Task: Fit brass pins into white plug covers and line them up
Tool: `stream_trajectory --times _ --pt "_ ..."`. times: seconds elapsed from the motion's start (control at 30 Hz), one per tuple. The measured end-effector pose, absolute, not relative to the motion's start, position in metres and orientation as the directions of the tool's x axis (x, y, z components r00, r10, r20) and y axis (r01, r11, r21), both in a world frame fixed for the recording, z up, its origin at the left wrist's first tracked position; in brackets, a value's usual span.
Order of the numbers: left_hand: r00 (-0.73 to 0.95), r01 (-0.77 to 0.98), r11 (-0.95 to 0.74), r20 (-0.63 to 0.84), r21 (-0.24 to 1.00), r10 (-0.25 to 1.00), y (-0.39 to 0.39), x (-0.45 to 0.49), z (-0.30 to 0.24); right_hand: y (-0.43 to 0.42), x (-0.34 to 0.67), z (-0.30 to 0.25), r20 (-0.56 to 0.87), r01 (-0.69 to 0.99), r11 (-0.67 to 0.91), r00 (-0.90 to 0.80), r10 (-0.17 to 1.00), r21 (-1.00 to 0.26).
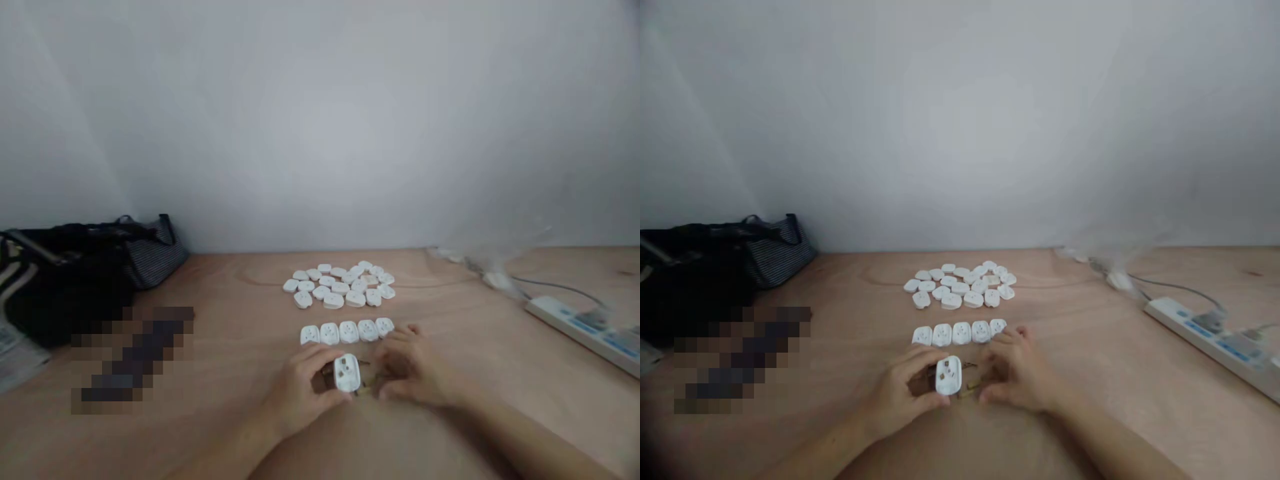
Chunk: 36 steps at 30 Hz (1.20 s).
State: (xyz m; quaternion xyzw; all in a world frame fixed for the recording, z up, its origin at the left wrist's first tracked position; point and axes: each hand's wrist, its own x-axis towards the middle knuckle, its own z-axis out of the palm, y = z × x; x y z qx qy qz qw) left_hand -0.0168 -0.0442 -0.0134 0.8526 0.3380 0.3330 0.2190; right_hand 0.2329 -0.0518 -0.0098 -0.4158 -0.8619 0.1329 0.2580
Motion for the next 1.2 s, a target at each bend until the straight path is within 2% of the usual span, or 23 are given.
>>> stream_trajectory --times 0.23,0.37,0.53,0.6,0.7,0.77,0.83,1.03,1.2 --pt "0.54 0.435 -0.658 0.406 0.614 0.737 -0.045 -0.017 -0.013 -0.046 0.25 -0.012 0.231 0.71 0.537 -0.488 0.841 -0.455" --pt "0.554 0.431 -0.669 0.408 0.605 0.726 -0.046 -0.016 -0.013 -0.044 0.243 -0.02 0.244 0.657 0.54 -0.492 0.836 -0.525" --pt "0.556 0.423 -0.682 0.423 0.597 0.715 -0.047 -0.015 -0.012 -0.044 0.239 -0.024 0.29 0.645 0.525 -0.442 0.849 -0.555" --pt "0.553 0.417 -0.688 0.435 0.594 0.711 -0.047 -0.015 -0.012 -0.045 0.235 -0.026 0.303 0.591 0.491 -0.393 0.868 -0.64" --pt "0.554 0.406 -0.69 0.439 0.599 0.707 -0.047 -0.015 -0.012 -0.048 0.224 -0.026 0.345 0.419 0.449 -0.303 0.888 -0.789" --pt "0.557 0.4 -0.693 0.441 0.6 0.703 -0.046 -0.014 -0.012 -0.053 0.215 -0.024 0.392 0.325 0.474 -0.289 0.874 -0.818" --pt "0.549 0.399 -0.694 0.45 0.599 0.704 -0.046 -0.013 -0.012 -0.059 0.205 -0.021 0.427 0.297 0.512 -0.307 0.851 -0.806" --pt "0.547 0.406 -0.702 0.46 0.586 0.7 -0.046 -0.012 -0.012 -0.067 0.195 -0.022 0.519 0.447 0.577 -0.258 0.815 -0.683" --pt "0.54 0.428 -0.696 0.454 0.576 0.709 -0.047 -0.012 -0.011 -0.065 0.193 -0.028 0.564 0.464 0.608 -0.249 0.787 -0.644"
